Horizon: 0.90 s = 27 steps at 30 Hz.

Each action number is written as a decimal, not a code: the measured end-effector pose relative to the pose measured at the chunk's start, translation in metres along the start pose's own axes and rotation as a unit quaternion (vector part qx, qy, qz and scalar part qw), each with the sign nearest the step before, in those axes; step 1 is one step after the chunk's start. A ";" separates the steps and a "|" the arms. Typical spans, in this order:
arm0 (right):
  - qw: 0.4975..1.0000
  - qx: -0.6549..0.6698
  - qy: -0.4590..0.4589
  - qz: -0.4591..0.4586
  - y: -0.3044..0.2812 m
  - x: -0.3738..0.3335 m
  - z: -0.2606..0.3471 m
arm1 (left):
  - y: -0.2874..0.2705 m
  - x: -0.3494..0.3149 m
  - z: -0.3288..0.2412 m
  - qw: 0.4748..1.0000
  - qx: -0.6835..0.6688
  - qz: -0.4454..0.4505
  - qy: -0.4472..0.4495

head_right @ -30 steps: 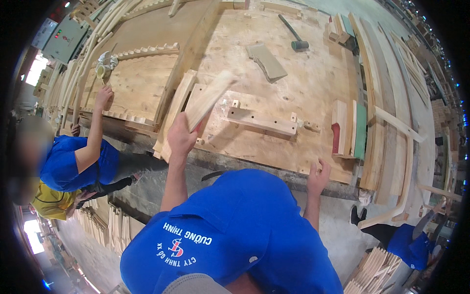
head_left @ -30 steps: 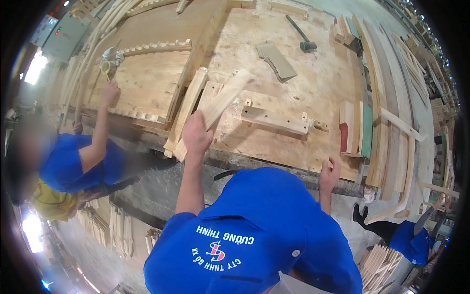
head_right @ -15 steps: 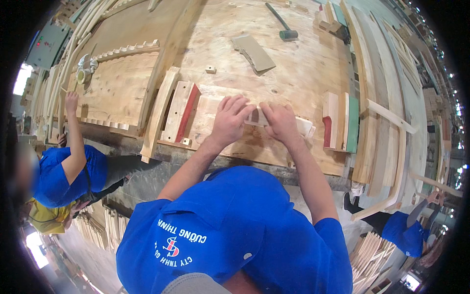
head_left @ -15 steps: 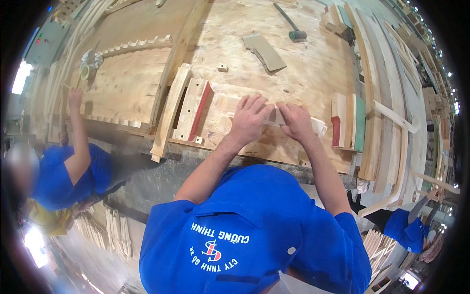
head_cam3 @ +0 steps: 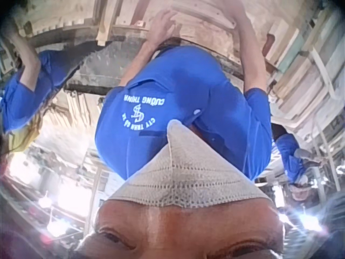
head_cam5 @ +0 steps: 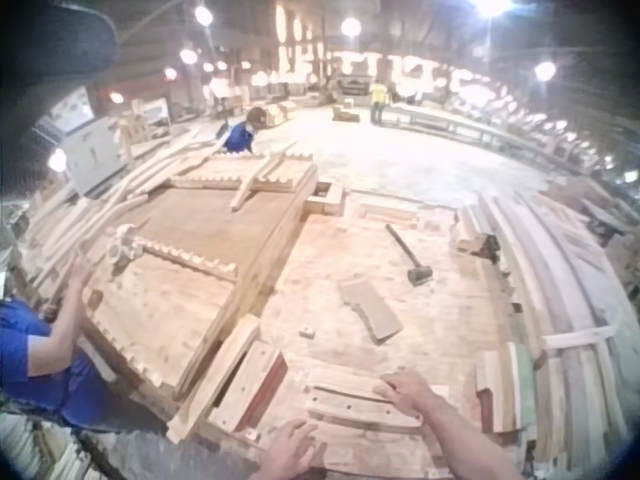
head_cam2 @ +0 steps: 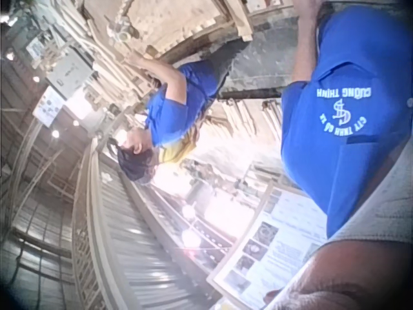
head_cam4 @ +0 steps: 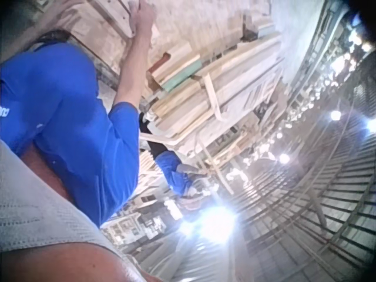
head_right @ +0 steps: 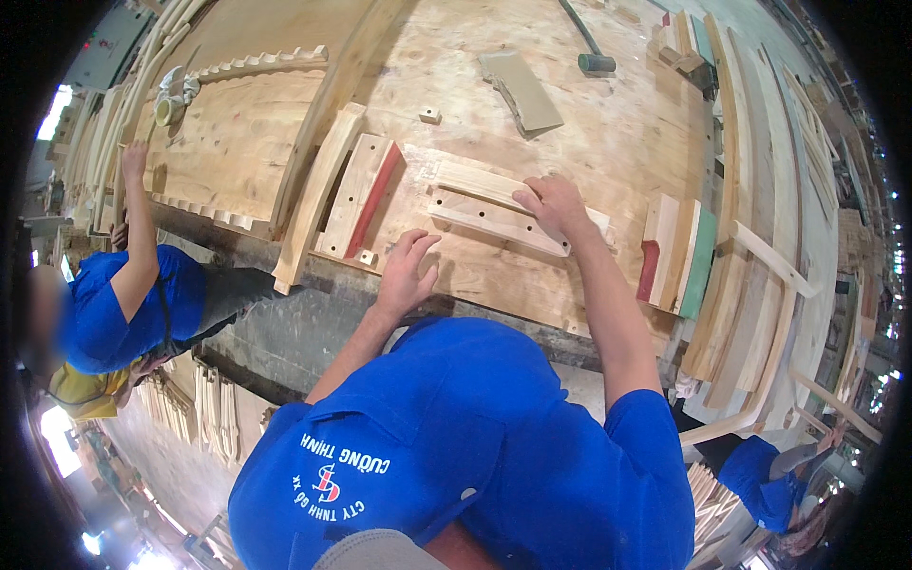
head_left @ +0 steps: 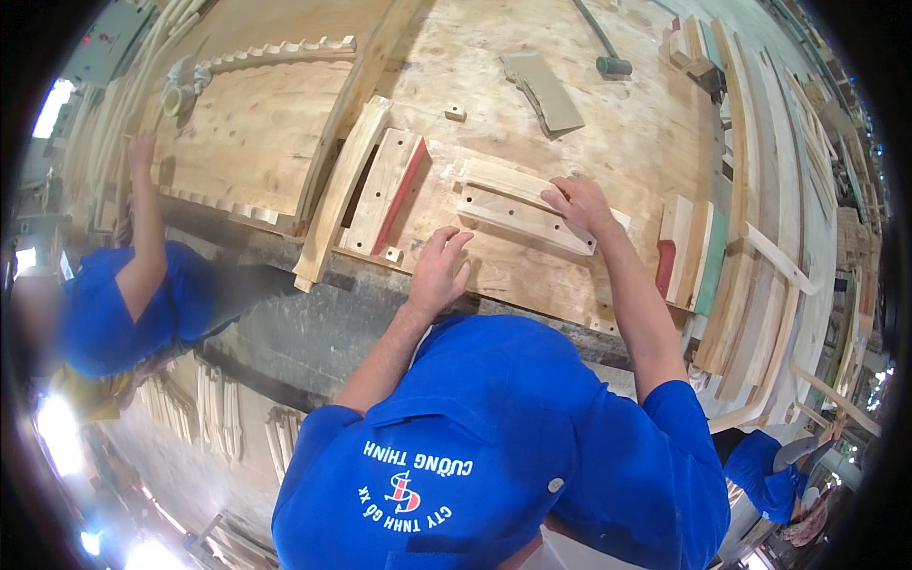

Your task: The person assembles wooden chair components on a workbench. They pick up a curved wooden leg, align it with a horizontal frame piece, and tap the joint with a rubber mallet to secure it. The person repeats this process for multiple joints.

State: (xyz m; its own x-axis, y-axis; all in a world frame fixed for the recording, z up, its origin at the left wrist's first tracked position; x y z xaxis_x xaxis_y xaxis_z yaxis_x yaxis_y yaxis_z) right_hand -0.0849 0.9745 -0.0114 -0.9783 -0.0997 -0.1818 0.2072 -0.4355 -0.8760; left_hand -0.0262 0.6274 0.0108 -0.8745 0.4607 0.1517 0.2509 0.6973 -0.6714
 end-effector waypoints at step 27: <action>0.949 0.055 0.043 -0.309 0.114 -0.261 0.037 | 0.079 0.060 -0.015 0.946 0.185 0.180 0.197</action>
State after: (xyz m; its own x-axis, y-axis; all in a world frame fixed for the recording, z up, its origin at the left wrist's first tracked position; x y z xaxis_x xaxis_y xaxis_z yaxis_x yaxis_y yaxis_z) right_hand 0.1942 0.9179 -0.0470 -0.9095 0.2759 0.3111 -0.4107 -0.4786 -0.7760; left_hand -0.0523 0.7182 -0.0223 -0.5195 0.8513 0.0741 0.2769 0.2498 -0.9279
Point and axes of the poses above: each hand's wrist, its own x-axis towards the middle knuckle, its own y-axis out of the palm, z = x × y, the point moved 3 cm from there along x, towards the middle knuckle, and after that the axes turned 2 degrees about x, right-handed, at the moved point
